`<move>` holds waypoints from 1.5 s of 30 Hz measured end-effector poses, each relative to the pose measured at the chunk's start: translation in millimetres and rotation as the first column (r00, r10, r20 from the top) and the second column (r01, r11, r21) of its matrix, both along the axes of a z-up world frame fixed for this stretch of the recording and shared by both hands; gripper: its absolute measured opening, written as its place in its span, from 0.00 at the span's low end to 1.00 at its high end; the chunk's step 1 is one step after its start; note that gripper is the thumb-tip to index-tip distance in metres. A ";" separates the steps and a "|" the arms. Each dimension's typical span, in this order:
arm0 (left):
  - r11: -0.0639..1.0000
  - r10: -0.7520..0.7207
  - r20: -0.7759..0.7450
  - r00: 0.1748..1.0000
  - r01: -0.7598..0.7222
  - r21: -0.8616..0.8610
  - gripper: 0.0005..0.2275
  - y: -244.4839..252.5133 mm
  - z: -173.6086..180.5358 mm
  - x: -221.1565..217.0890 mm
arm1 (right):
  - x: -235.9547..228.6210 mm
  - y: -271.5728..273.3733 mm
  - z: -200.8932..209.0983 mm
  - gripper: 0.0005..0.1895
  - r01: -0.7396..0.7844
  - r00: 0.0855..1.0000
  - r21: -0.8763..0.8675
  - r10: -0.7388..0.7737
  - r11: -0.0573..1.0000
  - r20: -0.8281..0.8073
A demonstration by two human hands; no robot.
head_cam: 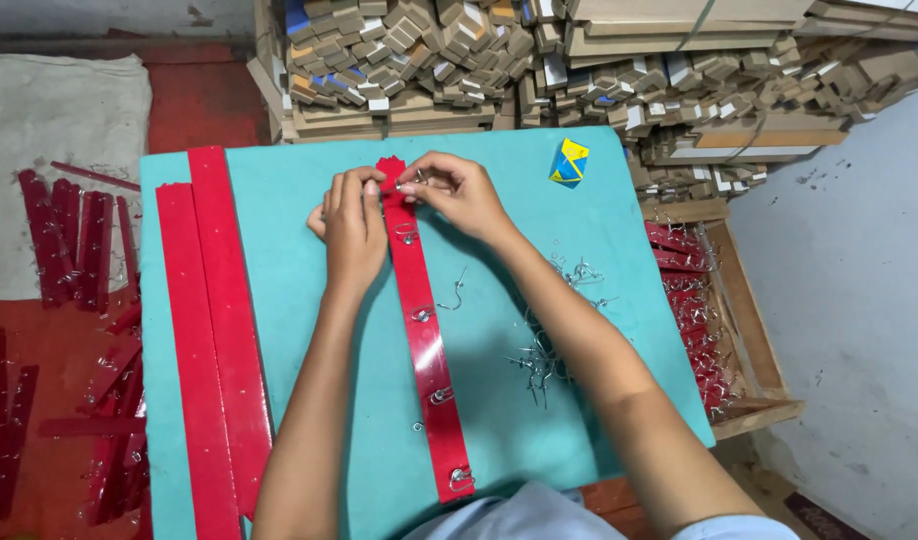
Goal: Assembling metal hooks onto a red mounting strip to create a hook rack.
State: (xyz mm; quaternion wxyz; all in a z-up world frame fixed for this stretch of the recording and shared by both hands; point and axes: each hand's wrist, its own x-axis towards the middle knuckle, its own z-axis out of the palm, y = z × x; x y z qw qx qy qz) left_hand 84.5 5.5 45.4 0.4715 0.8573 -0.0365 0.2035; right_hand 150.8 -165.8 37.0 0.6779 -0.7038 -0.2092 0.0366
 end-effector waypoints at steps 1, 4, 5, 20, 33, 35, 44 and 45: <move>1.000 -0.001 0.000 1.000 0.001 0.001 0.07 2.9 -4.0 0.0 | 6.6 -1.5 -1.9 0.09 0.001 1.000 0.001 -0.001 1.000 0.000; 0.998 -0.022 -0.063 0.998 0.025 0.052 0.12 7.6 -15.1 -0.6 | 25.2 -5.4 -10.4 0.07 0.080 0.994 -0.184 -0.065 0.980 0.088; 0.997 -0.041 -0.085 0.995 0.047 0.062 0.13 7.5 -18.2 -1.5 | 30.4 -5.3 -15.4 0.06 0.109 0.990 -0.239 -0.085 0.965 0.109; 0.930 -0.041 -0.145 0.989 0.091 0.357 0.22 7.2 -49.4 -0.2 | 44.7 -5.1 -13.9 0.04 0.154 0.975 -0.440 -0.065 0.885 0.211; 0.921 -0.020 -0.175 0.984 0.086 0.379 0.23 5.6 -47.5 0.2 | 73.2 33.4 -34.2 0.05 0.185 0.954 -0.817 0.101 0.545 0.284; 0.920 -0.021 -0.180 0.983 0.090 0.380 0.23 7.2 -49.2 -1.7 | 74.9 30.8 -41.6 0.06 0.181 0.959 -0.809 0.083 0.559 0.272; 0.925 -0.012 -0.189 0.982 0.082 0.370 0.24 5.7 -53.9 4.1 | 66.1 31.5 -32.3 0.06 0.166 0.967 -0.816 0.070 0.554 0.244; 0.927 -0.009 -0.185 0.983 0.078 0.366 0.23 6.6 -54.1 2.2 | 64.0 31.3 -34.1 0.07 0.167 0.966 -0.812 0.070 0.560 0.247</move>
